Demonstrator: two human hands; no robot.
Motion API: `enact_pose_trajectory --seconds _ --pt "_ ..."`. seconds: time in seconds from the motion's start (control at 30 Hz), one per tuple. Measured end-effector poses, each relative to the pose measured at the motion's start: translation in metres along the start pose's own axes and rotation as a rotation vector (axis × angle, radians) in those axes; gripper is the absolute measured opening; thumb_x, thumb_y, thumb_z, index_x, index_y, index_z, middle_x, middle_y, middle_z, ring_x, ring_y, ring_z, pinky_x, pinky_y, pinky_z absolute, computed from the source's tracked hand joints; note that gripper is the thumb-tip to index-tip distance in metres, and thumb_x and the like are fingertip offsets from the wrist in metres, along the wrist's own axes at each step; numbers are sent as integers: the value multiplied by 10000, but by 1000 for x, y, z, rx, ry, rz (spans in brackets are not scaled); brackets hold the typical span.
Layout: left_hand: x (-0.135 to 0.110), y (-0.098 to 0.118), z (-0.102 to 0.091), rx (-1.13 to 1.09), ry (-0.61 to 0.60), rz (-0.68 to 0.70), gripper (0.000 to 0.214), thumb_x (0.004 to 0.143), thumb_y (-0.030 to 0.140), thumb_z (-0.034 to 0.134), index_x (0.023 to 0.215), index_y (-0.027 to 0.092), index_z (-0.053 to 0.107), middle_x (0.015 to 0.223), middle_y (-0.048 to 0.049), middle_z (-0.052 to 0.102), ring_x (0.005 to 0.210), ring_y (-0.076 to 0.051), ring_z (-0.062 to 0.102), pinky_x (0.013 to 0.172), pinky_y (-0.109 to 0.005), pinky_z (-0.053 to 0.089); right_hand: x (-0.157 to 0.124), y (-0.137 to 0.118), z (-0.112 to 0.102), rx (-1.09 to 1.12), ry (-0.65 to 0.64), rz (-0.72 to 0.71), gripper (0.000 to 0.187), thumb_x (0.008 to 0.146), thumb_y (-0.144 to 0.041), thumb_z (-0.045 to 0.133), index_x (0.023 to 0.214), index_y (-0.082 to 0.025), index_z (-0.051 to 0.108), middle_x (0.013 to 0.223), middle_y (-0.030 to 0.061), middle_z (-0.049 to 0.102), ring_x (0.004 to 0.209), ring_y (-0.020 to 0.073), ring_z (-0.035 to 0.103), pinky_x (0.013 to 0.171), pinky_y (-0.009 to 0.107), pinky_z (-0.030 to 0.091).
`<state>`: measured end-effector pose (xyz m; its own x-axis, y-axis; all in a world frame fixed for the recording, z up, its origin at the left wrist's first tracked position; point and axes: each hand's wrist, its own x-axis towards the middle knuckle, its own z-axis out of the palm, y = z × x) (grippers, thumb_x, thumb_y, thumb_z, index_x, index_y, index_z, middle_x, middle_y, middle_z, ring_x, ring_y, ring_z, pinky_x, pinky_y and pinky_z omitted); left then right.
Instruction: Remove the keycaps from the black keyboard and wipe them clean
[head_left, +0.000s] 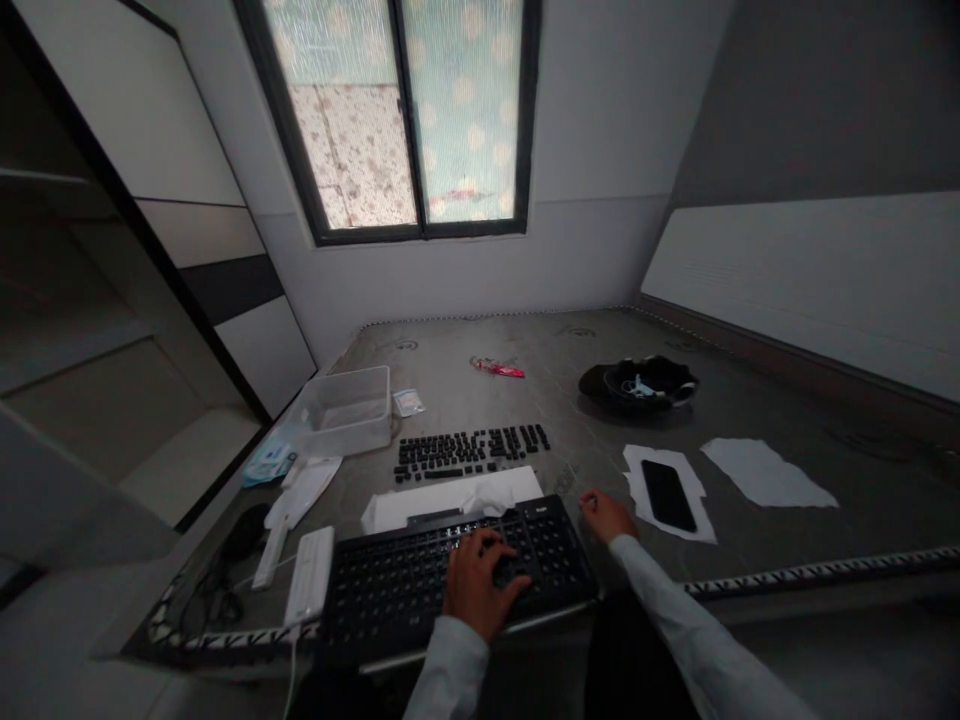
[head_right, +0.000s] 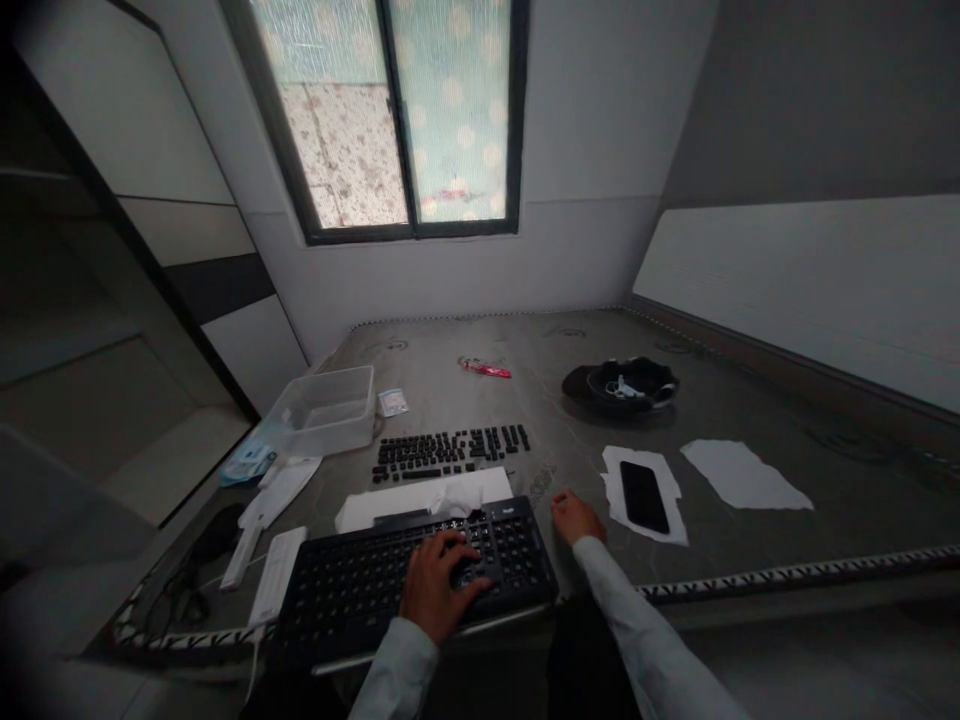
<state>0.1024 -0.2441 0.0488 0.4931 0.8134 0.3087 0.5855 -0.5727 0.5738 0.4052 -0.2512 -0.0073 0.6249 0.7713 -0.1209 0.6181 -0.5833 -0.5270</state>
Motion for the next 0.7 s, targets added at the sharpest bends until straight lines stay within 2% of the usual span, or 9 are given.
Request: enact_pose_trajectory --seconds 0.17,0.33,0.5,0.7 --pt "2 0 -5 -82 -25 -58 306 661 335 821 945 316 708 1112 -34 636 1032 -285 589 887 -460 473 57 -19 -2 -108 27 -29 202 850 -339 566 952 -221 694 915 90 735 897 244 677 743 299 452" --pt "5 1 -6 -137 -36 -93 264 714 340 772 968 336 696 1084 -21 641 1004 -265 600 872 -440 485 116 -35 6 -200 37 -53 256 848 -362 564 984 -207 716 983 126 731 956 271 668 797 329 455" --pt "1 -8 11 -143 74 -97 187 741 403 727 916 344 701 1046 -29 657 923 -262 624 799 -430 491 165 -49 21 -262 65 -67 314 878 -357 523 1061 -197 720 1064 151 718 1007 275 655 822 337 460" --pt "-1 -27 31 -92 91 14 191 747 522 682 871 378 697 930 -6 694 751 -221 627 659 -387 470 211 -65 43 -307 98 -86 330 894 -364 515 1107 -215 718 1113 137 713 1040 269 646 847 340 458"
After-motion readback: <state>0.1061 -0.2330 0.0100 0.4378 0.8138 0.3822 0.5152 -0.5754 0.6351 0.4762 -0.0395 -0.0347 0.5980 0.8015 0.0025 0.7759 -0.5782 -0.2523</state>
